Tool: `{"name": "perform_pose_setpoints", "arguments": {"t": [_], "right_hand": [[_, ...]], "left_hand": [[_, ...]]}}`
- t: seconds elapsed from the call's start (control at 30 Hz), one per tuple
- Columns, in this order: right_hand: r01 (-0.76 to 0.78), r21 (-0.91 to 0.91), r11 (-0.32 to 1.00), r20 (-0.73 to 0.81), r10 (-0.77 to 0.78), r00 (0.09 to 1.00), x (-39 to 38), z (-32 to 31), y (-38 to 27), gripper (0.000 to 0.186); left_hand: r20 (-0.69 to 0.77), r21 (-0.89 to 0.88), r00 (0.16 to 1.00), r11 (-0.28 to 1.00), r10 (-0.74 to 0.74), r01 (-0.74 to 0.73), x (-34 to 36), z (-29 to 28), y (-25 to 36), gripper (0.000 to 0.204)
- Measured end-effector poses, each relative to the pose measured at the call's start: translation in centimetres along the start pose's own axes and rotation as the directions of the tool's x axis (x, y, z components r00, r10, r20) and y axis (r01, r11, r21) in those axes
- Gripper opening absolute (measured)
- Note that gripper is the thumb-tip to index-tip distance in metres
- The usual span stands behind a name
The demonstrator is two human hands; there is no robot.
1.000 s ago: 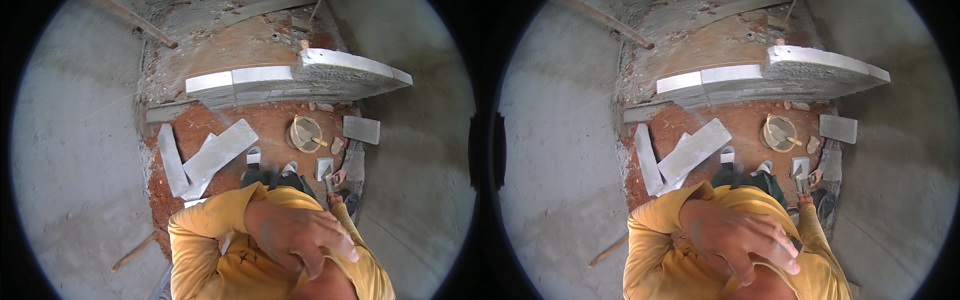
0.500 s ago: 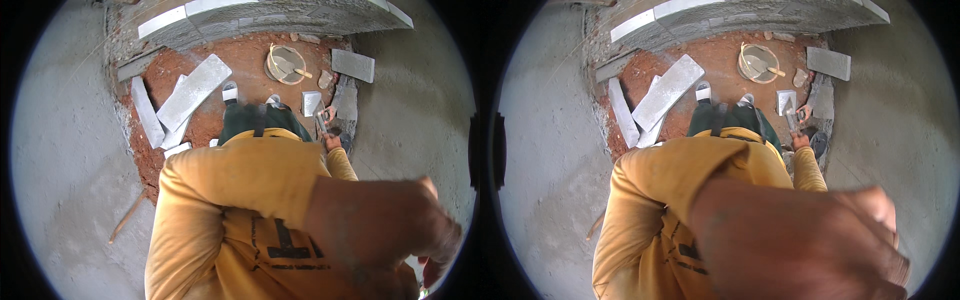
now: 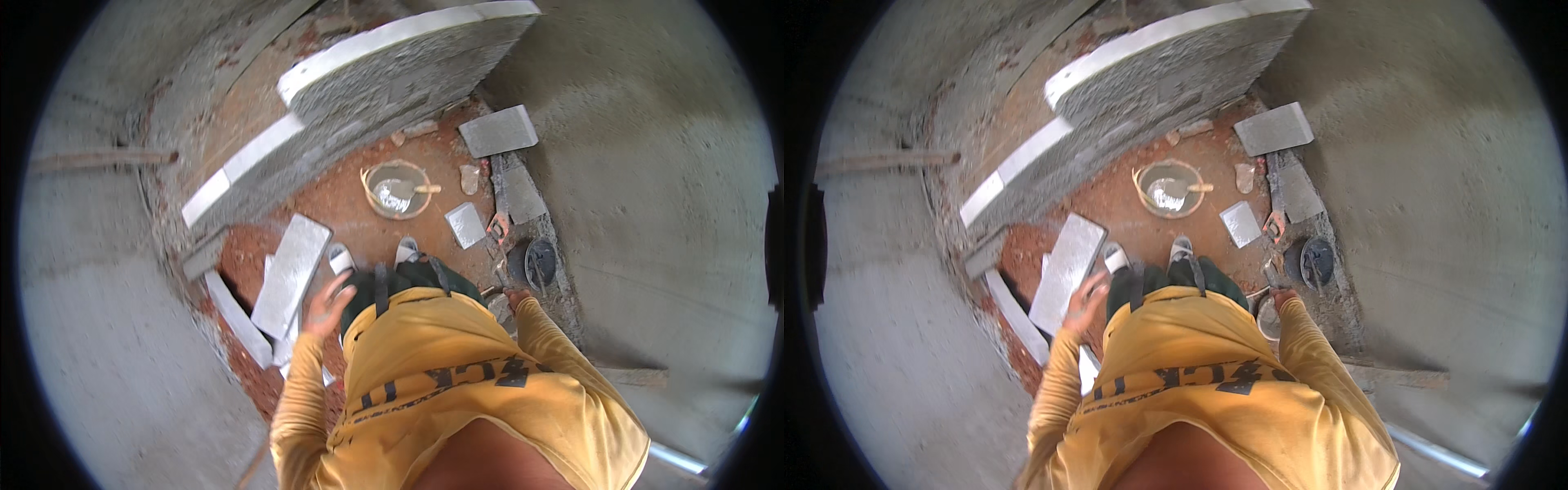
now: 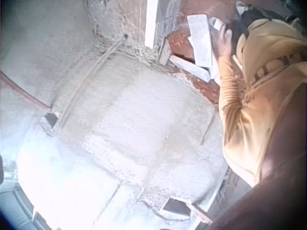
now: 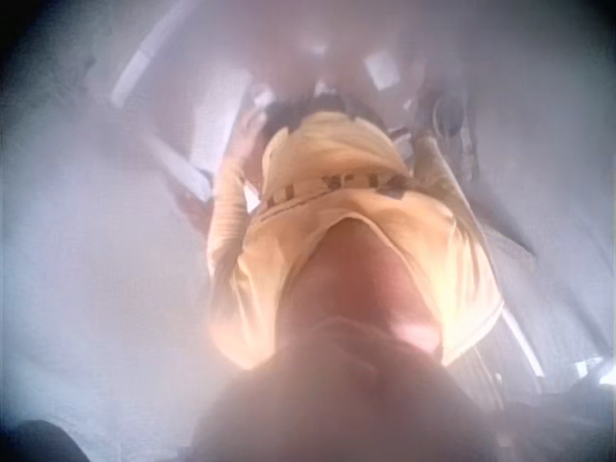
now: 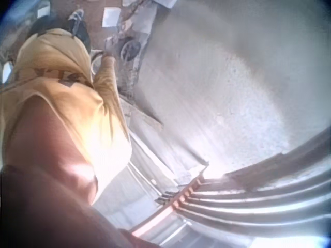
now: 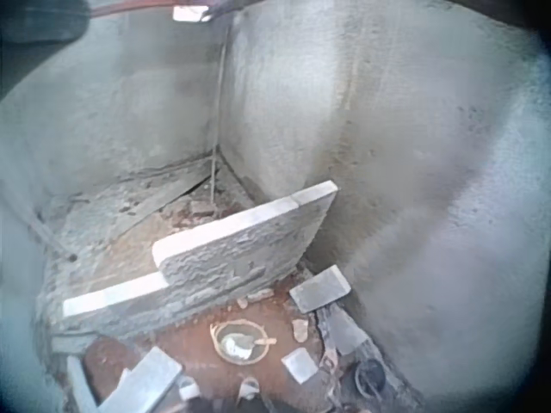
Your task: The person applies cement to a wall and places white blocks to build a low wall. They use a trowel to spread cement and a metal bar to tap and align the blocks. The person repeatedly scoops cement from a bucket and applies it to the blocks and wall.
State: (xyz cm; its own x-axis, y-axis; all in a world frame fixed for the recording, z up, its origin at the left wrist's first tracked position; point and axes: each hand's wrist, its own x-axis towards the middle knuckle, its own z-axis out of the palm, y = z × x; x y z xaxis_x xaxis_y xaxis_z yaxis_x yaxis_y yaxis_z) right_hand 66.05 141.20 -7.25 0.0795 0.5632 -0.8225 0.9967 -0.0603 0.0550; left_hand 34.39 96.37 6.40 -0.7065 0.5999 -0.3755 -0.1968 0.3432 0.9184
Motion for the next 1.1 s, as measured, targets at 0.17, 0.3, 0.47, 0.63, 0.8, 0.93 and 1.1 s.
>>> {"name": "perform_pose_setpoints", "arguments": {"t": [0.17,0.3,0.47,0.63,0.8,0.93,1.1], "right_hand": [[0.439,0.061,0.897,0.008,-0.44,0.898,4.7,2.3,1.8,0.037],[0.594,-0.56,0.577,0.132,-0.646,0.752,6.1,2.0,-0.4,0.032],[0.413,-0.472,0.779,0.086,-0.426,0.901,5.1,1.6,-4.1,0.049],[0.461,-0.443,0.769,0.122,-0.458,0.881,4.2,1.8,-4.8,0.053],[0.327,-0.237,0.915,-0.06,-0.349,0.935,2.0,3.9,-2.2,0.054],[0.296,-0.101,0.95,0.109,-0.285,0.952,4.4,7.8,1.5,0.046],[0.242,-0.195,0.95,0.321,-0.172,0.931,8.2,11.6,4.6,0.035]], "left_hand": [[-0.316,0.325,0.667,0.583,-0.675,0.744,-11.1,0.1,-20.6,0.058],[-0.462,0.16,0.578,0.578,-0.673,0.8,-12.1,2.5,-22.5,0.056],[-0.428,0.033,0.851,0.935,-0.305,0.352,-4.7,2.4,-16.7,0.043],[-0.37,0.038,0.903,0.968,-0.218,0.249,-0.4,2.7,-12.6,0.036],[-0.209,0.125,0.914,0.917,-0.348,0.378,-1.0,2.9,-13.6,0.037],[-0.222,-0.09,0.831,0.86,-0.509,0.503,-3.9,1.0,-16.4,0.038],[-0.293,0.041,0.823,0.854,-0.486,0.519,-6.9,-2.0,-16.7,0.033]]}}
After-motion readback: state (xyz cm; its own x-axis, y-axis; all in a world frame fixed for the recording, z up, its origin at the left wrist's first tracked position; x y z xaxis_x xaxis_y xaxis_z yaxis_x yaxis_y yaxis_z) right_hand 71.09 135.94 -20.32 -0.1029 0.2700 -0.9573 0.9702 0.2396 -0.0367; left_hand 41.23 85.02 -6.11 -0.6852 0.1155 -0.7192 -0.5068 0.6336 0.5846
